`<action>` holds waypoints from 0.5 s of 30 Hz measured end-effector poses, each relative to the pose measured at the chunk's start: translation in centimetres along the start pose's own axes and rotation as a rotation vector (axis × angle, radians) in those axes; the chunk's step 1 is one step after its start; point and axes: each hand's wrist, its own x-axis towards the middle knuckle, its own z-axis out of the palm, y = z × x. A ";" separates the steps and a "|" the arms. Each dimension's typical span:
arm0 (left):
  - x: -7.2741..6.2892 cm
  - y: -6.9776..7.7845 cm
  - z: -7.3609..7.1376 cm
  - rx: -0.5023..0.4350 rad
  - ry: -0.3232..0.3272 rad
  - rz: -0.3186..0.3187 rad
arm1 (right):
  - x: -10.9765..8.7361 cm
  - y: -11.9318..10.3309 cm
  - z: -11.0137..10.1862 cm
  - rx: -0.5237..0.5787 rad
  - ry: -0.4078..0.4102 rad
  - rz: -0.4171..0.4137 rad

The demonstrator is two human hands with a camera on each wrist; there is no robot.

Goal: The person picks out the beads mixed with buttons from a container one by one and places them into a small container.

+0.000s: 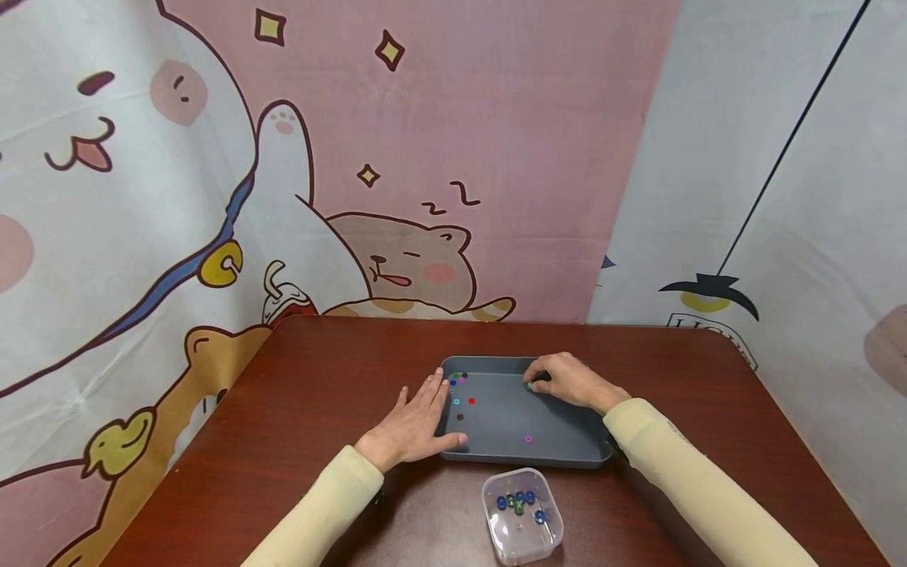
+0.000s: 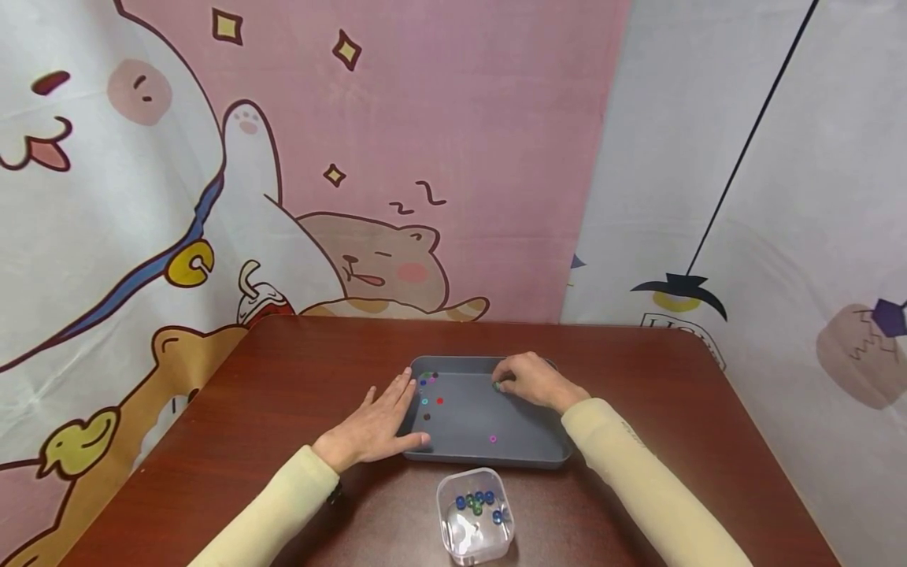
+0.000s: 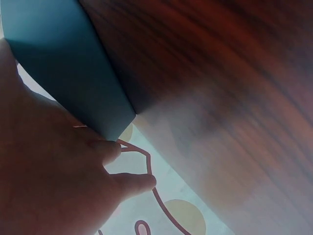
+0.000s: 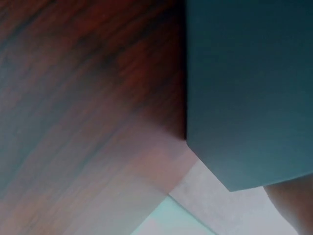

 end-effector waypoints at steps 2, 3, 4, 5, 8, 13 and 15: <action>0.0 0.0 0.0 0.001 -0.001 0.002 | 0.0 -0.1 -0.2 -0.001 0.011 -0.008; 0.0 0.0 -0.1 0.003 -0.001 0.003 | 0.0 -0.2 -0.3 0.000 0.016 -0.011; 0.0 0.0 -0.1 0.003 -0.001 0.003 | 0.0 -0.3 -0.4 0.003 0.020 -0.013; 0.0 0.0 -0.1 0.004 -0.001 0.002 | 0.0 -0.4 -0.5 0.008 0.022 -0.011; 0.0 0.0 -0.2 0.007 -0.004 -0.001 | 0.0 -0.7 -0.9 0.024 0.030 -0.005; 0.1 0.0 -0.1 0.008 -0.005 -0.004 | -0.4 -1.2 -1.8 0.058 0.044 0.017; 0.1 0.0 0.0 0.008 0.001 0.000 | -0.6 -1.4 -2.2 0.081 0.055 0.028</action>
